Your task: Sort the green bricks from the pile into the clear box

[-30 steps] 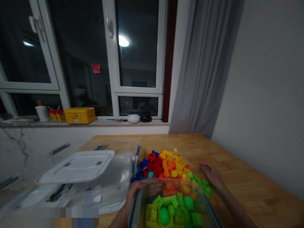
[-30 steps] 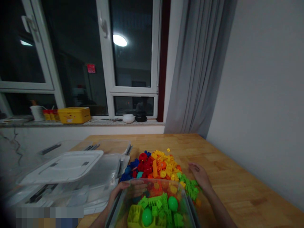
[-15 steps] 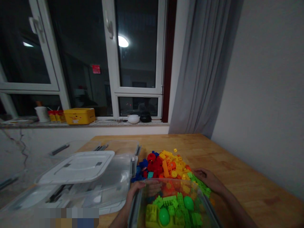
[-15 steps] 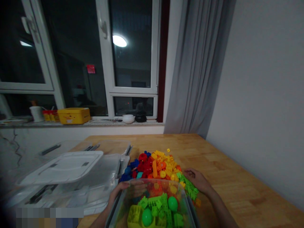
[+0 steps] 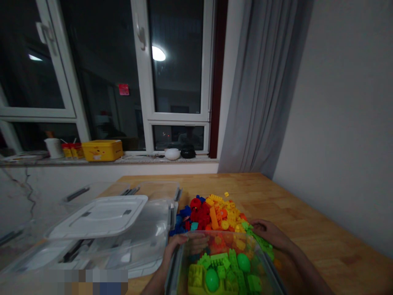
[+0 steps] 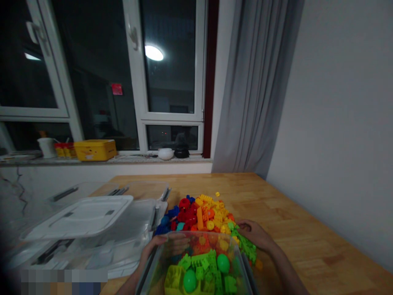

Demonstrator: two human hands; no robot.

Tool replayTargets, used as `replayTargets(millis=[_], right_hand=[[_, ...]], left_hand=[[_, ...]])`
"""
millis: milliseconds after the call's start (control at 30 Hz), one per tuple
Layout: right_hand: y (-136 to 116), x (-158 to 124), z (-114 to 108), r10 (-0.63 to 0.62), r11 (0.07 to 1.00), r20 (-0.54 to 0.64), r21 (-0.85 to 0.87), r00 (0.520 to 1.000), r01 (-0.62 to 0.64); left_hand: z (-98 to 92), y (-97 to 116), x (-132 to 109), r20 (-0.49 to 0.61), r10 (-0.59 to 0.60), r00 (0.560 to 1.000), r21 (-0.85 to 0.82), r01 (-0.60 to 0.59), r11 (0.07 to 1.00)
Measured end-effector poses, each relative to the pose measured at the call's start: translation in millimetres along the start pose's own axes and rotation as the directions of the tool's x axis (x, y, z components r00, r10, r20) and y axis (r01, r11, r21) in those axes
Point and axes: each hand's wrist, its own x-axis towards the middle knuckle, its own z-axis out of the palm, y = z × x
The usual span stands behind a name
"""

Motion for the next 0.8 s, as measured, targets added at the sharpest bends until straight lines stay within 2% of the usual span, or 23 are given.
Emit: replayTargets(millis=[167, 333, 433, 500, 600, 800], right_hand=[[6.0, 4.3, 1.3, -0.014, 1.0, -0.042, 0.016, 0.999, 0.015], [16.5, 7.6, -2.1, -0.035, 0.999, -0.122, 0.015, 0.992, 0.037], [12.5, 6.8, -6.4, -0.01, 1.0, -0.201, 0.009, 0.979, 0.012], [3.9, 6.6, -8.1, -0.008, 0.999, -0.261, 0.036, 0.965, 0.018], [-17.1, 6.5, -5.2, -0.03, 0.989, -0.29, 0.13, 0.956, 0.07], [-67.1, -9.0, 20.2, -0.055, 0.896, -0.224, 0.42, 0.973, 0.147]], left_hand=[[0.5, -0.7, -1.2, -0.009, 0.009, 1.0, 0.007, -0.009, 1.0], [2.2, 1.2, -0.2, 0.0, -0.017, 1.0, 0.007, 0.017, 1.0], [3.5, 2.6, -0.3, 0.022, -0.03, 0.999, 0.015, 0.03, 0.999], [5.6, 3.1, -2.0, 0.016, -0.026, 1.0, 0.02, 0.026, 0.999], [10.3, 3.3, -5.4, -0.023, -0.011, 1.0, 0.019, 0.012, 1.0], [7.9, 2.2, -3.3, -0.004, -0.015, 1.0, 0.021, 0.015, 1.0]])
